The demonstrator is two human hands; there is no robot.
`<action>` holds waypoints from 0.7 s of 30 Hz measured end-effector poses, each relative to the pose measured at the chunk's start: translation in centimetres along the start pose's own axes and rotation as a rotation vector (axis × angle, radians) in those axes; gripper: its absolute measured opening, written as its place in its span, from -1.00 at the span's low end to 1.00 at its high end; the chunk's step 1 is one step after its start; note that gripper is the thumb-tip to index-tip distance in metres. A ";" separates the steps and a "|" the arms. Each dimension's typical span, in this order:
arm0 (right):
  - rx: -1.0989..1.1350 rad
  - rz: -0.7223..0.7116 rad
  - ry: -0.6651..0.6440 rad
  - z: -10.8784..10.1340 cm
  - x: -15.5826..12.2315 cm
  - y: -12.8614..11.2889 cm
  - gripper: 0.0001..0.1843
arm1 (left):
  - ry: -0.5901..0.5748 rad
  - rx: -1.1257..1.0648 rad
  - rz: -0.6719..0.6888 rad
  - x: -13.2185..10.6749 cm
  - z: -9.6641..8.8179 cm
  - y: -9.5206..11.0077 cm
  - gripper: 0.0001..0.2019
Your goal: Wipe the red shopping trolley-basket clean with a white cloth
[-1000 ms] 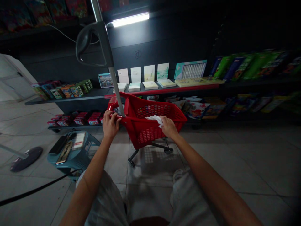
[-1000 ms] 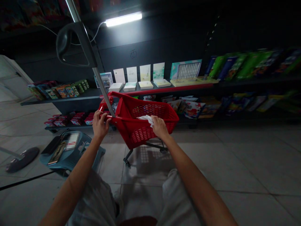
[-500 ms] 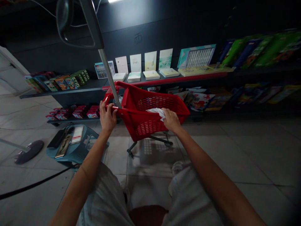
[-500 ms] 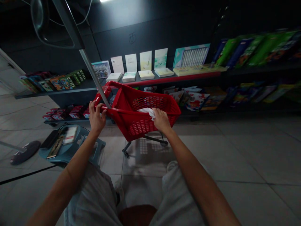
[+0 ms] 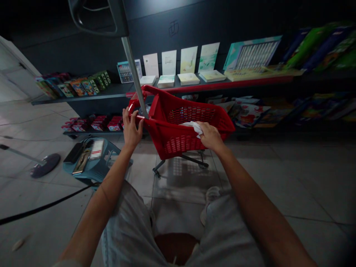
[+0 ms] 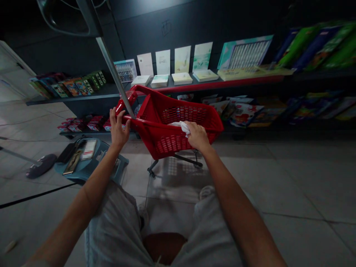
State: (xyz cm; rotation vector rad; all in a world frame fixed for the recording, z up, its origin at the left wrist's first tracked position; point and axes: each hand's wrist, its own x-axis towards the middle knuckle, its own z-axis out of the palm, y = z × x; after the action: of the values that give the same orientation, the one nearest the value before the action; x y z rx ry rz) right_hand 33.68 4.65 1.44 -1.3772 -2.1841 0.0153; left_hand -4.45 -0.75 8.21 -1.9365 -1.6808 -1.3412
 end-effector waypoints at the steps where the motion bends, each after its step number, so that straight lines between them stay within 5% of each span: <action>1: 0.000 0.000 -0.003 0.0 -0.1 -0.1 -0.30 | 0.001 -0.018 -0.015 -0.2 0.1 0.0 -0.44; 9: 0.003 -0.020 0.026 -0.8 -0.8 -1.6 -0.28 | 0.046 0.002 -0.102 -2.2 1.1 1.1 -0.15; 14: 0.046 -0.081 0.080 -0.8 -0.7 -2.2 -0.23 | 0.061 0.138 0.031 -2.4 1.0 3.6 -0.27; 21: 0.206 -0.249 0.209 0.0 0.5 -4.8 -0.22 | -0.183 0.155 0.321 -2.3 2.3 6.6 -0.60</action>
State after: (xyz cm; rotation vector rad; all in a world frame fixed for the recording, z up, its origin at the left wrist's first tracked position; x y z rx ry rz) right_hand 29.48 2.81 3.05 -0.9444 -2.0970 0.0040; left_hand 2.65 -2.67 7.64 -2.1743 -1.4185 -0.9163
